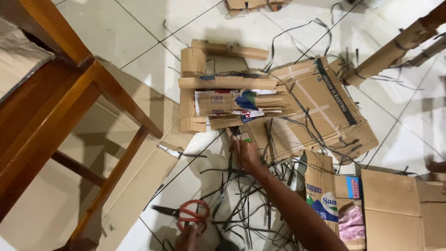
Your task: Wrapping wooden furniture legs with cardboard and securing them with plastic ties
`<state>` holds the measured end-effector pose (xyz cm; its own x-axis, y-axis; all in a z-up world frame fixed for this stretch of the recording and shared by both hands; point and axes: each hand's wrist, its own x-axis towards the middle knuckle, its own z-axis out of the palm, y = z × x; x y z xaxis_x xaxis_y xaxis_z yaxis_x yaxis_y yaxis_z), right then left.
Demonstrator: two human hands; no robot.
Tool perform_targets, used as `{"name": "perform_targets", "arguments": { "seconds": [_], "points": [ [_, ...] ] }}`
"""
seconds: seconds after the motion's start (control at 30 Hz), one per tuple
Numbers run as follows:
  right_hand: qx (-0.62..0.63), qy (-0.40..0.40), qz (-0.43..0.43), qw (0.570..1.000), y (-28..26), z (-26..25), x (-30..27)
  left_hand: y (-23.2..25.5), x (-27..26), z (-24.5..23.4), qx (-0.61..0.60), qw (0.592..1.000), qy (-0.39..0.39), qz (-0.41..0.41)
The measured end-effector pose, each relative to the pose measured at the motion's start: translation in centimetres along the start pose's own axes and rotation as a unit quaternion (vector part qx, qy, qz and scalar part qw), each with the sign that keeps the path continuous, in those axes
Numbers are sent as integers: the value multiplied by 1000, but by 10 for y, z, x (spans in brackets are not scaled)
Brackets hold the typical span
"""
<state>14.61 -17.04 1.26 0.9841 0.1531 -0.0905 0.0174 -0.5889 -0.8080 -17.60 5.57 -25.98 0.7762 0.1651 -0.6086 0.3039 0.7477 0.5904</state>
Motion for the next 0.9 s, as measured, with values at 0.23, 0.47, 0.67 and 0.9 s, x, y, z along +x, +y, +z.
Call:
{"name": "perform_targets", "arguments": {
  "seconds": [0.23, 0.47, 0.67, 0.9],
  "points": [
    [-207, 162, -166, 950, 35, -21, 50, 175, -58, 212, 298, 949, 20, 97],
    [-298, 86, 23, 950, 24, -6, 104, 186, -57, 240, 450, 893, 14, 12],
    [-296, 17, 142, 945, 42, 7, 118, 158, -48, 209, 485, 871, 46, 65],
    [-328, 59, -161, 929, 24, 35, 27, 119, -24, 172, 231, 971, -61, 12]
  ]
}}
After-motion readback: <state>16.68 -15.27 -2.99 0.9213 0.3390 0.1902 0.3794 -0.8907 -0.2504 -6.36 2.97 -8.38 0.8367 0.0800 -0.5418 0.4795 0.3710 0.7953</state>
